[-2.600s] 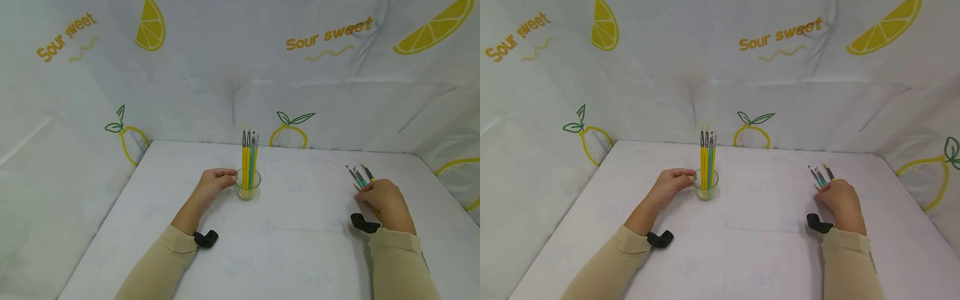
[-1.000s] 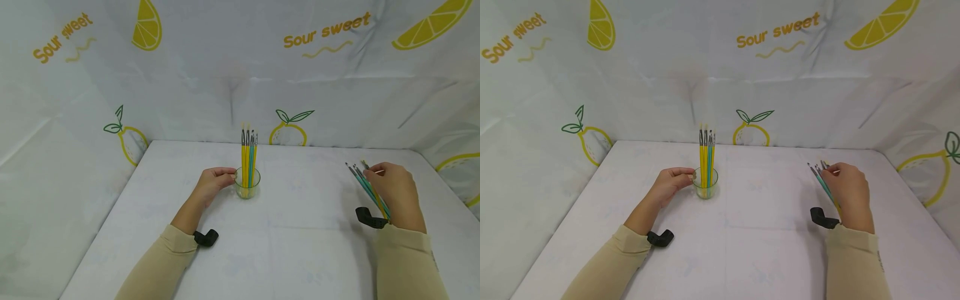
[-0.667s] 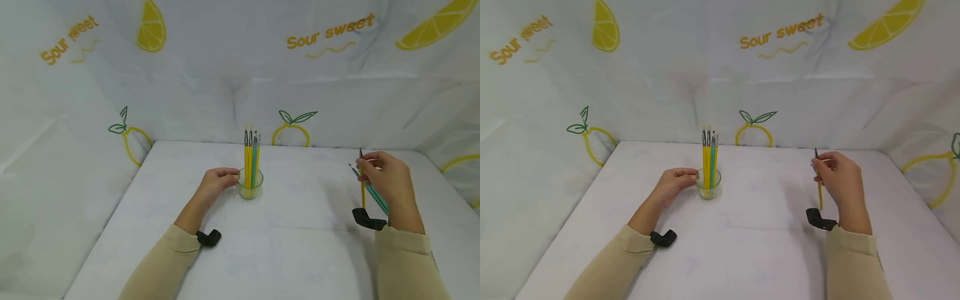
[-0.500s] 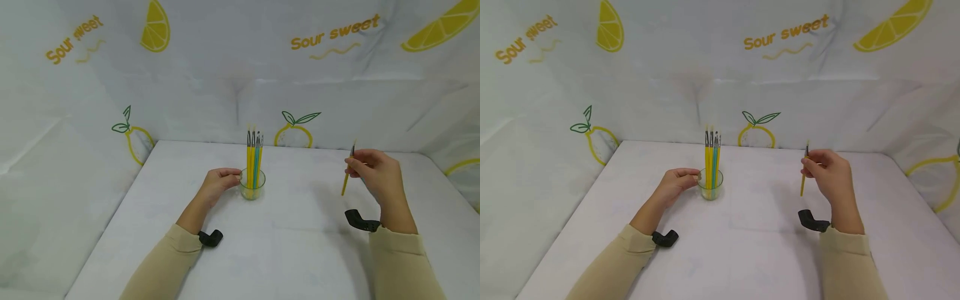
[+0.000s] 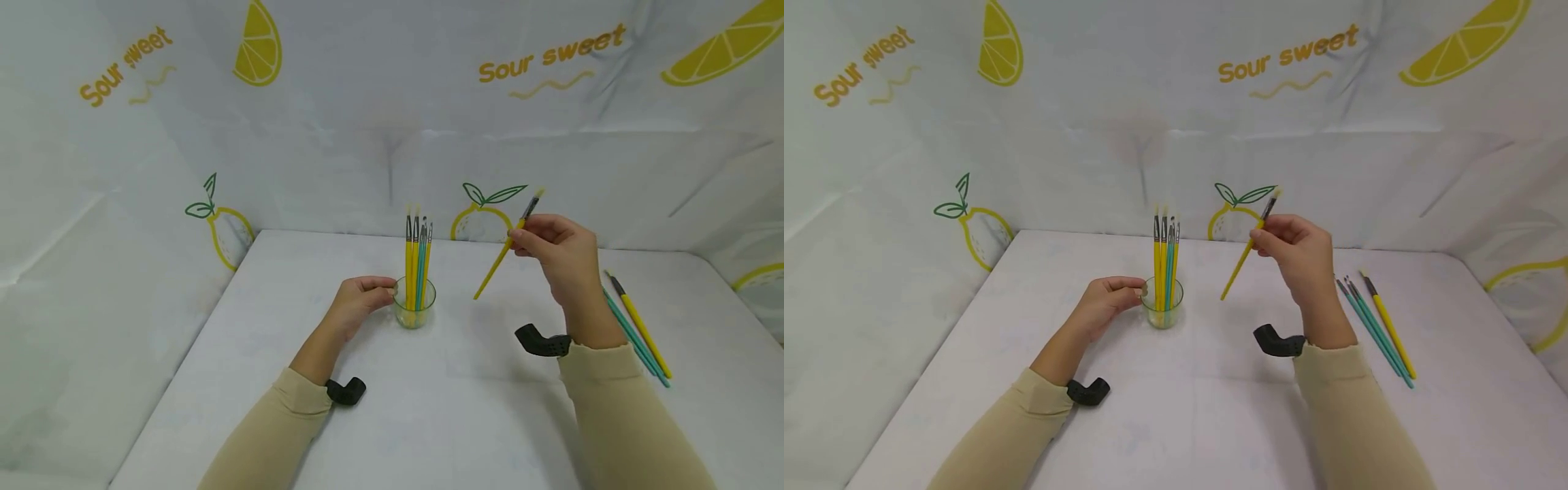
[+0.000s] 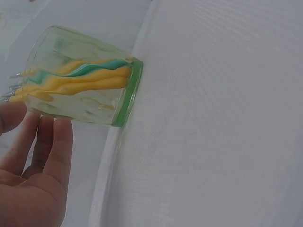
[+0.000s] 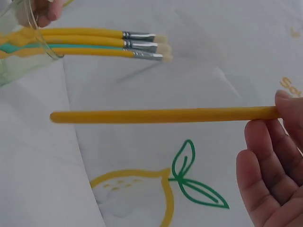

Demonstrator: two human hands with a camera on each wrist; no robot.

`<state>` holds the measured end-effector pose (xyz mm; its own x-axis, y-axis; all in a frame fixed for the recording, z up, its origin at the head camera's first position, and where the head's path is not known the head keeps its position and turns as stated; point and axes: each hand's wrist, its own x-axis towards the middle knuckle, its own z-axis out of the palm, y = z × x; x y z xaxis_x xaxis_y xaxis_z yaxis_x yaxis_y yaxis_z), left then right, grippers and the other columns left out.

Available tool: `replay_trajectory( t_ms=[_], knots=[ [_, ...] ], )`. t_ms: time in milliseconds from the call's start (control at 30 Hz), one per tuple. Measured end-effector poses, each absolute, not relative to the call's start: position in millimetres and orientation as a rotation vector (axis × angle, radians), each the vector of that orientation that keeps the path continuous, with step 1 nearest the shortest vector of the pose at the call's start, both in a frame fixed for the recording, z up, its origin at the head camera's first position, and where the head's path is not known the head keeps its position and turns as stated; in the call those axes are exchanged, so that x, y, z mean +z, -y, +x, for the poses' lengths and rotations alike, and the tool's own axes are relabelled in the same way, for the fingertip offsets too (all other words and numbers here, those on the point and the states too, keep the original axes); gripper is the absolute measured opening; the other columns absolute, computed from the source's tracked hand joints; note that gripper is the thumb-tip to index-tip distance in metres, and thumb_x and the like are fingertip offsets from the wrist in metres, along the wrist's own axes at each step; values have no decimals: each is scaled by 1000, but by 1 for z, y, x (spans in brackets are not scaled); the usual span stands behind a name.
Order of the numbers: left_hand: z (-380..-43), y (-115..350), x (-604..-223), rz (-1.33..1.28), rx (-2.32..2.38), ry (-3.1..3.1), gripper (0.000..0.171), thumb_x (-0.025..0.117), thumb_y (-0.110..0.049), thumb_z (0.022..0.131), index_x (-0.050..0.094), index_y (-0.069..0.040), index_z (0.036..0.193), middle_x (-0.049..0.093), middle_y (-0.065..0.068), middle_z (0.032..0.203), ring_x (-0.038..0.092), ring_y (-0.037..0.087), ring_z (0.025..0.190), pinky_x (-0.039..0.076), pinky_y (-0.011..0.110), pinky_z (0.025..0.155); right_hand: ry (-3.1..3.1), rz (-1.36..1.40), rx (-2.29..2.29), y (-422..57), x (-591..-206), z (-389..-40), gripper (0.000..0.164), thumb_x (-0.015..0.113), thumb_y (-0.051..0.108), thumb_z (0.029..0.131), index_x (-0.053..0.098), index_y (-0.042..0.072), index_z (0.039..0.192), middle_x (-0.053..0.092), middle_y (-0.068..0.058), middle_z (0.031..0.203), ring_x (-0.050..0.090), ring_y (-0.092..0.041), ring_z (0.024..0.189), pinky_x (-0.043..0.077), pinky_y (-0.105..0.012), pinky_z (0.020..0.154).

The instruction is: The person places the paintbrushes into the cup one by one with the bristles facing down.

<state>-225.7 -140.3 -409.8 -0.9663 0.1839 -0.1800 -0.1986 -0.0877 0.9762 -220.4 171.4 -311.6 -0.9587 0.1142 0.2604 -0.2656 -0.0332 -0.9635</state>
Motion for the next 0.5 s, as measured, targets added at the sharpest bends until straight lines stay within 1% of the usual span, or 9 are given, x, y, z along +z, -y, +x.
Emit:
replay_trajectory(
  t_ms=[67, 233, 367, 433, 500],
  knots=[
    [-226, 141, -411, -23, 2144, -1921, 26, 64, -6, 84, 67, 1, 109, 65, 10, 112, 63, 23, 101, 52, 30, 91, 1965, 213, 2065, -160, -310, -223, 37, 78, 13, 75, 60, -8, 101, 70, -7, 85, 67, -18, 69, 57, -24, 66],
    [-225, 142, -413, -23, 2141, -1926, 27, 63, -6, 84, 67, 2, 109, 65, 12, 113, 62, 27, 104, 52, 30, 91, 2027, 296, 1935, -133, -308, -228, 35, 76, 17, 78, 61, -2, 103, 69, -8, 87, 67, -20, 70, 57, -24, 66],
    [-223, 142, -410, -10, 2137, -1930, 28, 64, -6, 84, 66, 2, 111, 64, 14, 116, 63, 24, 103, 51, 30, 92, 2138, 334, 1826, -112, -304, -229, 34, 72, 19, 82, 62, 0, 107, 69, -6, 89, 67, -20, 72, 57, -25, 68],
    [-224, 142, -409, 1, 2134, -1935, 29, 64, -6, 84, 66, 3, 112, 63, 13, 116, 63, 21, 101, 51, 30, 92, 2166, 349, 1806, -106, -307, -231, 34, 71, 19, 83, 61, -1, 108, 69, -7, 90, 66, -22, 72, 57, -25, 68],
    [-225, 142, -409, 4, 2133, -1936, 29, 64, -7, 85, 66, 3, 112, 63, 12, 116, 63, 20, 100, 51, 30, 92, 2193, 341, 1789, -100, -312, -234, 32, 71, 21, 84, 61, 2, 107, 69, -6, 90, 66, -24, 73, 57, -26, 68]
  ],
)
